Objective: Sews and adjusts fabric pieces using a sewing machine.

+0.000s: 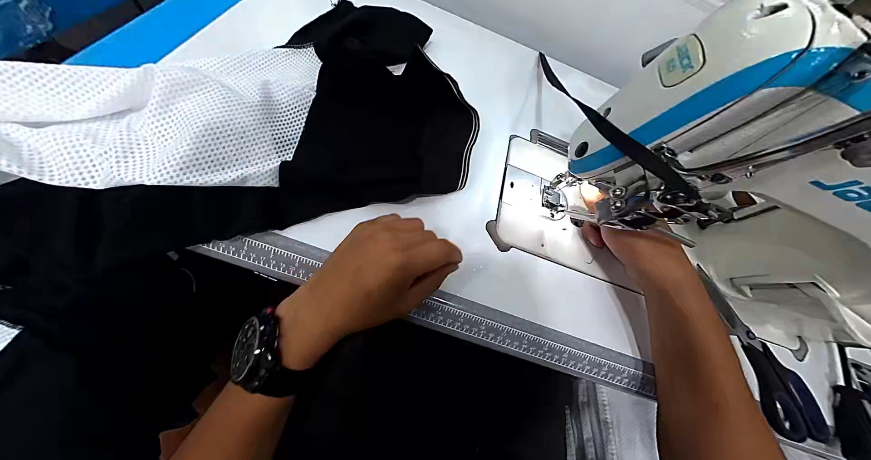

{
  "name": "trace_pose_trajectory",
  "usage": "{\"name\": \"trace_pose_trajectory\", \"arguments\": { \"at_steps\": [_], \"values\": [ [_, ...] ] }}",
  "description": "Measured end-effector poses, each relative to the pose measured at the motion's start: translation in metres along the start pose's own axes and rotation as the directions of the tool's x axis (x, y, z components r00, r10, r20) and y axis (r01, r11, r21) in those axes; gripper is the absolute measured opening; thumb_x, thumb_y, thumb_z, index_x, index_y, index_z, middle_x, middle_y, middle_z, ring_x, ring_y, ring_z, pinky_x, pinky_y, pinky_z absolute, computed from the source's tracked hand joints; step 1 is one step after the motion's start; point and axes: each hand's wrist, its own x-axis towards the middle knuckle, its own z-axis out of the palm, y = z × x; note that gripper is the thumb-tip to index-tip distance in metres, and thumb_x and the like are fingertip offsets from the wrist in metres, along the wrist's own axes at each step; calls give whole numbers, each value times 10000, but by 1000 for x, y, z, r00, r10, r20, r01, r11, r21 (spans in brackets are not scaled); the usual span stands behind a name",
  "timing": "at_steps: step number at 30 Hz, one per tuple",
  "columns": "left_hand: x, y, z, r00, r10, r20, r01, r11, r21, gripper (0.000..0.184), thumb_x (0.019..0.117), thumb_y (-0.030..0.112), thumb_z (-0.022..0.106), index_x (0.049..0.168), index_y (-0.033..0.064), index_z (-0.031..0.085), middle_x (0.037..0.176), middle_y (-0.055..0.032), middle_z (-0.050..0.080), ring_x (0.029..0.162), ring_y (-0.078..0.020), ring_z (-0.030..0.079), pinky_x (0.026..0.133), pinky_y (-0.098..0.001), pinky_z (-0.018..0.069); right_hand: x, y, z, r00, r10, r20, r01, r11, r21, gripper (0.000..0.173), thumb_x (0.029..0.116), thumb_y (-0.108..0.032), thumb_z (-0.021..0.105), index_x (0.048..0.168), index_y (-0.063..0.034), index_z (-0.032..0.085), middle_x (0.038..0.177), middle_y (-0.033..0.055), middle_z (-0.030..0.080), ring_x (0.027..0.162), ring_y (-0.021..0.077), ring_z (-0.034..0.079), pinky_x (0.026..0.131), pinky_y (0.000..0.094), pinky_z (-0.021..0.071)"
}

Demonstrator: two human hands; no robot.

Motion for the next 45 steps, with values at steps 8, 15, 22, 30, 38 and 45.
{"name": "trace_pose_trajectory", "arguments": {
  "at_steps": [8,15,22,30,38,45],
  "values": [
    [59,0,5,992,41,119,-34,997,-62,237,1009,144,551,1109,123,765,855,-50,705,819,-225,684,714,-406,562,4,-16,-12,974,89,210,-101,994,45,292,1052,-221,560,780,-126,611,571,-59,520,484,14,459,482,186,389],
    [130,7,35,839,37,542,-38,999,-9,291,1061,140,503,1274,144,701,1074,-144,710,1014,-343,685,791,-529,546,-7,-11,-15,984,148,96,-151,988,25,288,1092,-174,470,859,-71,604,578,-22,482,487,65,432,491,233,382],
    [126,7,45,856,-7,518,-13,999,33,364,1025,33,499,1337,148,649,1056,-150,697,975,-345,690,760,-507,550,6,9,-5,1000,-15,5,15,993,-113,250,1050,-208,574,891,-30,649,713,29,554,606,94,499,603,309,448],
    [154,6,53,812,8,584,-70,994,84,471,1012,14,512,1451,179,553,1078,-156,686,906,-357,691,718,-525,547,8,-4,-12,984,28,174,-22,999,-33,216,1023,-103,589,820,-62,652,613,-7,547,511,56,485,514,236,424],
    [156,12,69,857,-67,511,-117,940,319,329,1044,33,450,1307,74,644,976,-188,689,867,-370,691,660,-477,525,14,-6,-9,986,64,152,-50,995,-91,200,1024,-131,622,846,-54,672,638,2,584,528,58,521,535,247,459],
    [149,7,70,874,-5,486,-143,953,267,326,1027,11,485,1315,82,622,950,-187,675,852,-372,685,644,-473,523,6,-12,-13,960,59,274,-6,982,-189,314,1047,-176,590,765,-54,653,562,50,548,475,127,511,506,310,457]
  ]
}}
